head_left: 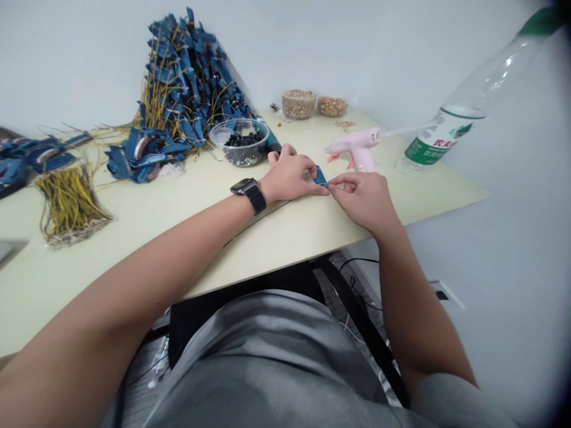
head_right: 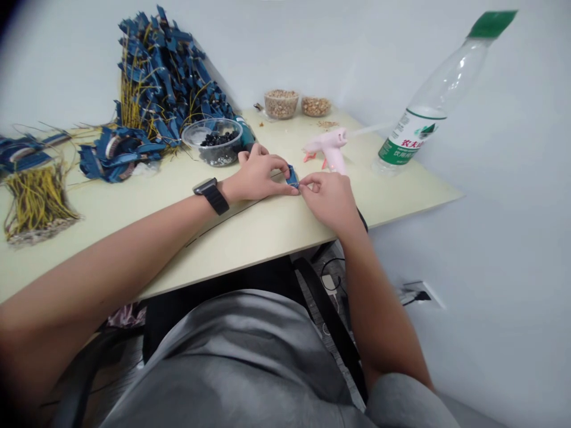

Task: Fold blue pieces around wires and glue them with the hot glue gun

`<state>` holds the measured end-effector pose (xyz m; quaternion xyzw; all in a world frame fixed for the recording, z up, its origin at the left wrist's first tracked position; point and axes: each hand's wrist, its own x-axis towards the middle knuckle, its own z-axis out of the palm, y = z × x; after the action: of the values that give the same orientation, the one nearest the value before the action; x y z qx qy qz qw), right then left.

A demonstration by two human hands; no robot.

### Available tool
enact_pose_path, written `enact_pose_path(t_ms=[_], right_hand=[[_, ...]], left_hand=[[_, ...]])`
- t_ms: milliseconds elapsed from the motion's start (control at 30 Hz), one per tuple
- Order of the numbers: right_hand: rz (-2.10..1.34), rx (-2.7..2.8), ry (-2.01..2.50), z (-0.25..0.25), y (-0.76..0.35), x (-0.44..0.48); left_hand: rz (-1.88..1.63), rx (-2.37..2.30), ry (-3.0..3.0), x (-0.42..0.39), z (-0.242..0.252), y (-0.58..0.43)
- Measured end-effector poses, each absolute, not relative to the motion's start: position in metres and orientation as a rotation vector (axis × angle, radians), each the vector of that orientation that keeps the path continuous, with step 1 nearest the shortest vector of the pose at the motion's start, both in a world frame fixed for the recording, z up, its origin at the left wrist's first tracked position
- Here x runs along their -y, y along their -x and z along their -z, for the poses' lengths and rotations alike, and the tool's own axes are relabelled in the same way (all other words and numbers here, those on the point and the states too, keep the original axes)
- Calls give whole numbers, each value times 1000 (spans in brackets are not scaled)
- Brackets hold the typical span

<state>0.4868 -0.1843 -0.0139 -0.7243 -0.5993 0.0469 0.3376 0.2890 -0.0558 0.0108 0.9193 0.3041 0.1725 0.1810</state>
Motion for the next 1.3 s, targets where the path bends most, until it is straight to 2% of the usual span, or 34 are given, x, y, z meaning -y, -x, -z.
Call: enact_pose_path(t_ms=[1300], right_hand=[[-190, 1461, 1806, 16, -488, 186]], left_hand=[[-454, -752, -2542, 35, -1, -287]])
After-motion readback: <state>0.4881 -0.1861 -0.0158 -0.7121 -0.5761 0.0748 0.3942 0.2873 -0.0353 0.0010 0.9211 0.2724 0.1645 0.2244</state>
